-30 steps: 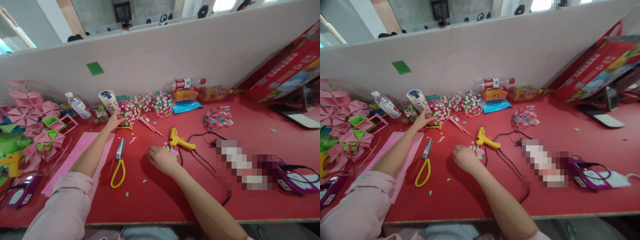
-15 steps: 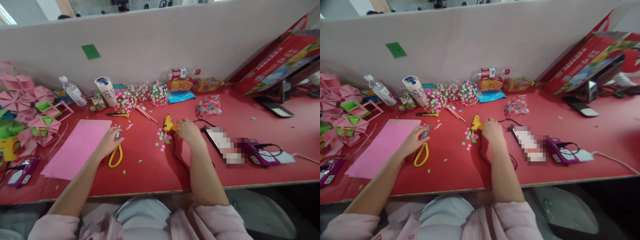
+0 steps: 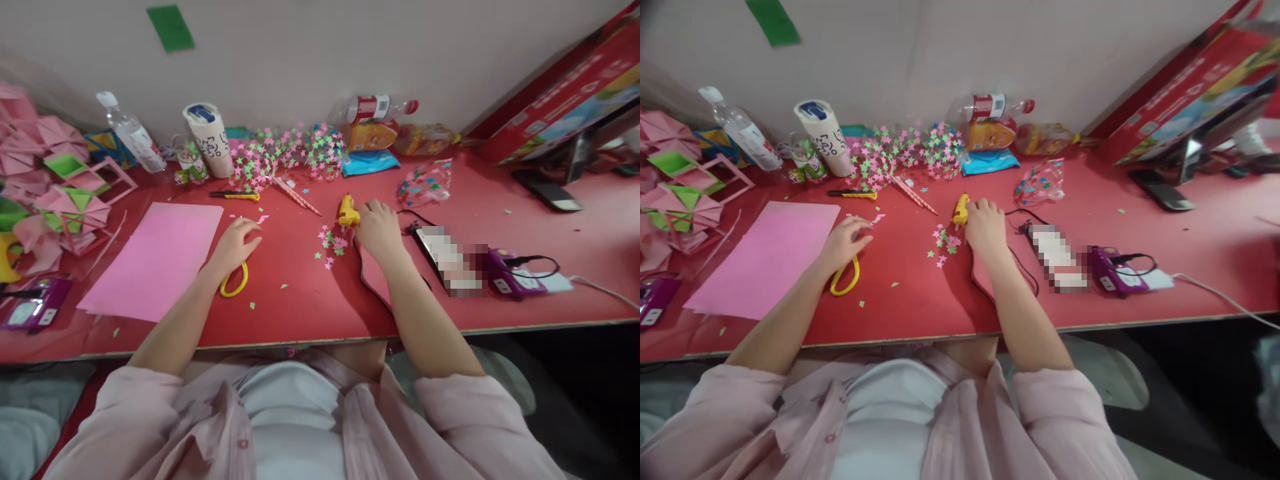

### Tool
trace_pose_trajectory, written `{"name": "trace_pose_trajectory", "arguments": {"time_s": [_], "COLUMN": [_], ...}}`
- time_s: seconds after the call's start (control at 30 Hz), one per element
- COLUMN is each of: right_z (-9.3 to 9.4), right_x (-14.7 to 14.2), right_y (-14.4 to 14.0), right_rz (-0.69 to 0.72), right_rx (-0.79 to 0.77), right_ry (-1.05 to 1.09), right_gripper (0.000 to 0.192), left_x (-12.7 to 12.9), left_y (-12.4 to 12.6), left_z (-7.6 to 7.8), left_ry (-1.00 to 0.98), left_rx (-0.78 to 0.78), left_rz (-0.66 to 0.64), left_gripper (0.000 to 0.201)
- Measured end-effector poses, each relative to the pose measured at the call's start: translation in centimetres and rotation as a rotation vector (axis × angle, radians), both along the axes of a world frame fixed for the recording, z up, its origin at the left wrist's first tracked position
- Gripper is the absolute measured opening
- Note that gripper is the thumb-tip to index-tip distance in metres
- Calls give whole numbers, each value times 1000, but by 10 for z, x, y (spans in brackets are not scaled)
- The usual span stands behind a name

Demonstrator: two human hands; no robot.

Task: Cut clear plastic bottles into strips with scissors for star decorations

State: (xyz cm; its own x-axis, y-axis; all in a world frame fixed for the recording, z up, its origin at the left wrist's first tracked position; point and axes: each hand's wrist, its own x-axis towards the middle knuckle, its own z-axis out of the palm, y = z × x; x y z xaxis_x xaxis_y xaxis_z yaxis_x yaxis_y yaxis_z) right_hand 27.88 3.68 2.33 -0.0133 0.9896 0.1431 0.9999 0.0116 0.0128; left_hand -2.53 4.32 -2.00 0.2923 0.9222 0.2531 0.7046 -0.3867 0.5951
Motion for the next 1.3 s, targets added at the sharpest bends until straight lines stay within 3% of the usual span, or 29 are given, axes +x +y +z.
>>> {"name": "trace_pose_trajectory", "arguments": {"time_s": [0.1,0.2,0.33,0.53,0.7,0.87,1.0,1.07,1.17,1.23,1.3], "right_z": [3,-3,-17,-45,-60,-61,-56,-51,-45,-44,-44], "right_x": [-41,-72,-89,-128,-155,-139,-116,-113,-125,-141,-161], "right_y": [-12,-15,7,56,83,58,23,20,37,54,68], "right_rz": [318,576,547,660,604,725,1007,910,657,562,560], "right_rx": [-93,-200,-171,-94,-136,-221,-345,-302,-198,-169,-167], "right_ry": [250,310,301,360,333,311,473,609,643,610,592], "right_gripper": [29,24,27,42,49,49,40,40,36,36,37], "left_x": [-6,-12,-13,-12,-9,-9,-14,-15,-17,-24,-36], "left_y": [2,-4,-22,-55,-67,-67,-69,-70,-64,-57,-51], "left_z": [-7,-3,10,4,5,7,-1,-2,2,9,18], "left_ry": [18,60,197,481,589,615,563,533,453,278,-53], "left_rx": [11,37,69,-13,-57,-65,-66,-87,-148,-223,-360], "left_rz": [44,24,1,217,315,348,301,281,327,359,371], "left_gripper": [18,20,25,75,69,63,80,84,81,78,72]}}
